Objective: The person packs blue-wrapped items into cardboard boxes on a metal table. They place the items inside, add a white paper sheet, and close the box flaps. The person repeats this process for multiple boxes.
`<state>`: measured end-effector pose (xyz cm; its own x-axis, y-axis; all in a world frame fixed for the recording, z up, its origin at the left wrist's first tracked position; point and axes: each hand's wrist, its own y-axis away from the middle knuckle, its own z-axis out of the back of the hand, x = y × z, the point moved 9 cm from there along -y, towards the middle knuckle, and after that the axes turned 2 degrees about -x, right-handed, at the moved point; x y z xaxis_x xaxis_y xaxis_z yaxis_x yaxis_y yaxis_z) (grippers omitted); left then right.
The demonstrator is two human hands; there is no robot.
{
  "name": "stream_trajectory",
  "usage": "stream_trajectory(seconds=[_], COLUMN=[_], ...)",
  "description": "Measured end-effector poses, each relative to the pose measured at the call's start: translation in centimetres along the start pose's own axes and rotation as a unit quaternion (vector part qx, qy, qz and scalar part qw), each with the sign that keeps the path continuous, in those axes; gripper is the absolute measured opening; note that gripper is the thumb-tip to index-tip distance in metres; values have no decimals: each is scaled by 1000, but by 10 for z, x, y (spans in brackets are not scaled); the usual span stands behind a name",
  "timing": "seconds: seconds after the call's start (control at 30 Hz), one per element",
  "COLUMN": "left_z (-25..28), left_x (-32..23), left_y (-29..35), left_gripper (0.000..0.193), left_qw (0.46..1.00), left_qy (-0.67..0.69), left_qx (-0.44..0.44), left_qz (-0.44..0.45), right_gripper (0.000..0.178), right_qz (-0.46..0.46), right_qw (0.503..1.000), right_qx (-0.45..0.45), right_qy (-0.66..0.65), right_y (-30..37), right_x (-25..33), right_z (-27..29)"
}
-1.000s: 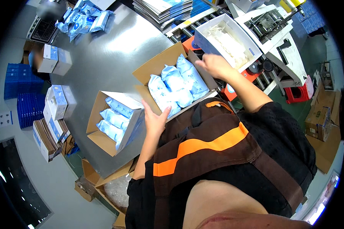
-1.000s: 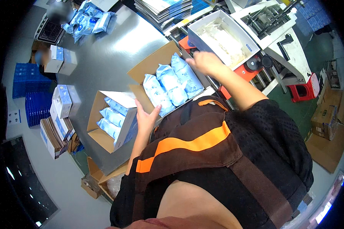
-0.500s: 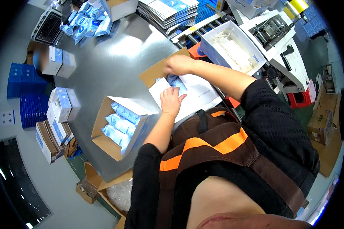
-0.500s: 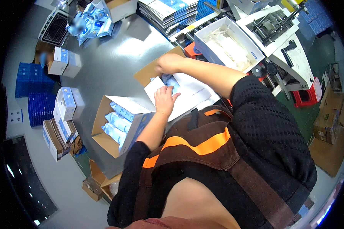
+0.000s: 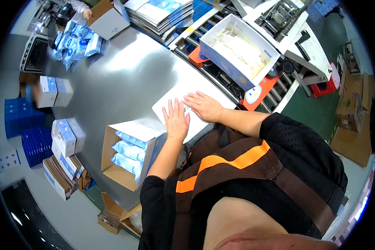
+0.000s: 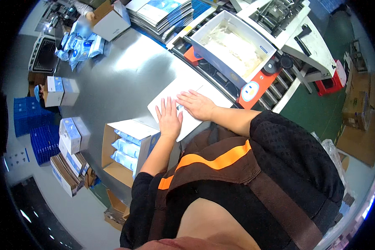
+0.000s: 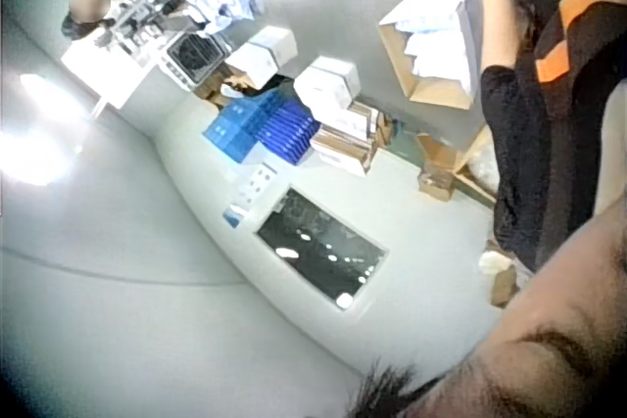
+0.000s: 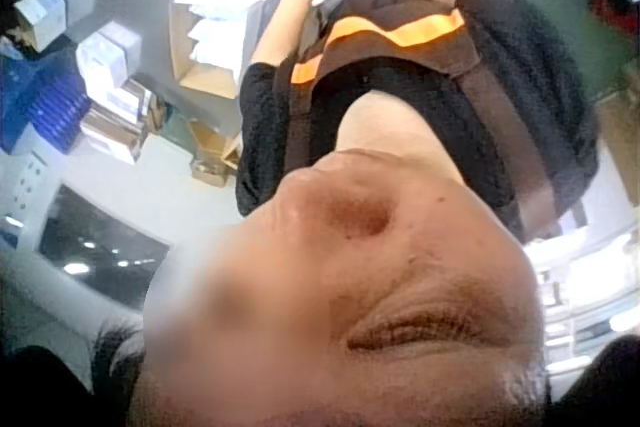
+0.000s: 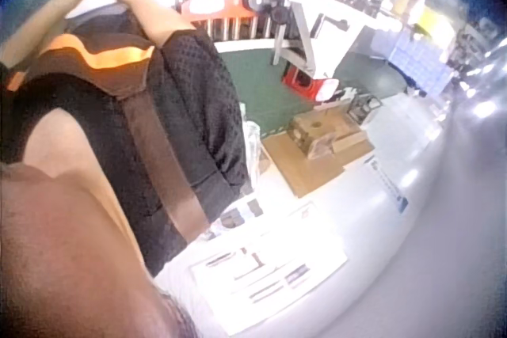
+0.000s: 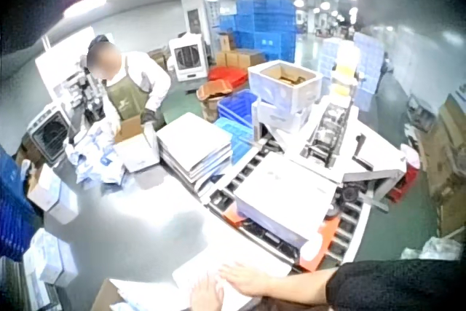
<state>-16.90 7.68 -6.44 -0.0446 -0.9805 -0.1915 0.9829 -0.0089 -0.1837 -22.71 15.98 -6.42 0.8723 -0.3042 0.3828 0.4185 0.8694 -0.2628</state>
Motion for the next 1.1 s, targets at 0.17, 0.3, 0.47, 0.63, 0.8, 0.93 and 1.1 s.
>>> stream_trajectory(seconds=[0.17, 0.3, 0.47, 0.63, 0.8, 0.93, 1.1], left_z=[-2, -25, -39, 35, 124, 58, 17], left_x=[-25, -65, -103, -35, 170, 196, 121], left_y=[-3, -44, -93, -88, 75, 144, 107], left_gripper=[123, 128, 116, 83, 100, 48, 32], left_qw=[988, 992, 988, 990, 881, 791, 754], left_qy=[72, 78, 148, 111, -168, 182, 421], left_qx=[133, 104, 43, -75, -177, -25, -37], left_qz=[23, 7, -15, 36, 405, 584, 503], right_gripper=[42, 43, 37, 27, 43, 47, 32], right_qz=[22, 5, -135, -244, -377, -350, -336], right_qw=[998, 1000, 989, 963, 900, 918, 931], right_qx=[-11, -3, 58, -71, 180, 176, -27], right_qy=[-53, -1, -32, -94, 128, 61, -142], right_y=[10, 30, 32, -12, 16, 20, 45], right_x=[-12, -65, -92, -136, -288, -277, -287], right_z=[6, 36, 65, 188, 149, 154, 210])
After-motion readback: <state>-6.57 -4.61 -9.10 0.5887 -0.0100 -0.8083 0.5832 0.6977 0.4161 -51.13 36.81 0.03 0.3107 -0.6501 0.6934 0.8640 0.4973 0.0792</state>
